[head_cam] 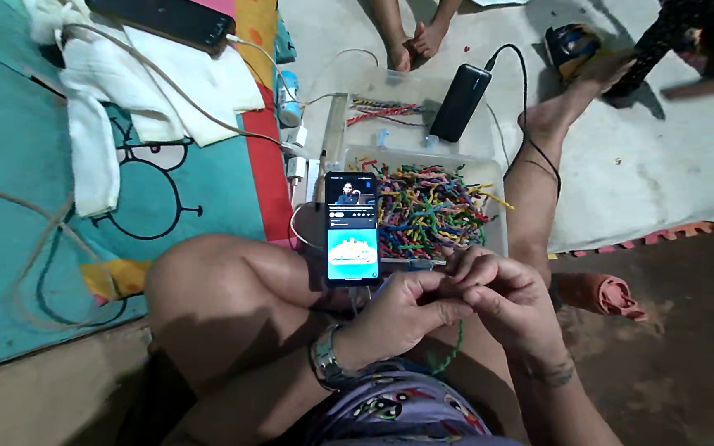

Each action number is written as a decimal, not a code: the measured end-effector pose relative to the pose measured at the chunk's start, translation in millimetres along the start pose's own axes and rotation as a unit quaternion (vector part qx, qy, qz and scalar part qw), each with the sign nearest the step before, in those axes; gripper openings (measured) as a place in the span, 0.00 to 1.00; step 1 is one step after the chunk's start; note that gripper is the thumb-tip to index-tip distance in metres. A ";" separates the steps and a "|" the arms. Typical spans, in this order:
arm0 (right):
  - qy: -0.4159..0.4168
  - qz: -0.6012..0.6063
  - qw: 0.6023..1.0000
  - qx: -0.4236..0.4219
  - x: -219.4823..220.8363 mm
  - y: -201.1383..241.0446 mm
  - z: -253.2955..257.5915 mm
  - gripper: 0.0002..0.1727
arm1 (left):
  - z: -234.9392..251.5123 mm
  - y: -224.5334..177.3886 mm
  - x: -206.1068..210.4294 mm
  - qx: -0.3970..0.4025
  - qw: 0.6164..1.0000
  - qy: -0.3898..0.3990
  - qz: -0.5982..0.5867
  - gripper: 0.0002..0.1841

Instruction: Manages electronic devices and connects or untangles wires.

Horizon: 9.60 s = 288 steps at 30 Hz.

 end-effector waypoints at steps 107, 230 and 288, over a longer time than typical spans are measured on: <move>0.049 0.094 0.994 0.019 -0.4 -13.2 1.4 0.09 | -4.4 5.1 -4.2 -0.105 0.983 0.074 -0.132 0.08; -0.010 -0.379 0.924 -0.057 29.7 -54.3 81.4 0.15 | 13.2 -77.0 -131.1 0.040 0.733 -0.146 0.663 0.24; -0.067 -0.209 0.934 0.283 -19.1 50.6 160.0 0.17 | 27.9 -86.9 -143.2 0.026 0.926 -0.247 0.285 0.38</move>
Point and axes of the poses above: each hand's wrist, its own z-axis towards the middle knuckle, its own x-axis out of the palm, y = z × x, the point moved 3 cm from there along z, towards the middle knuckle, and after that the axes turned 5 degrees about x, right-handed, at the moved point
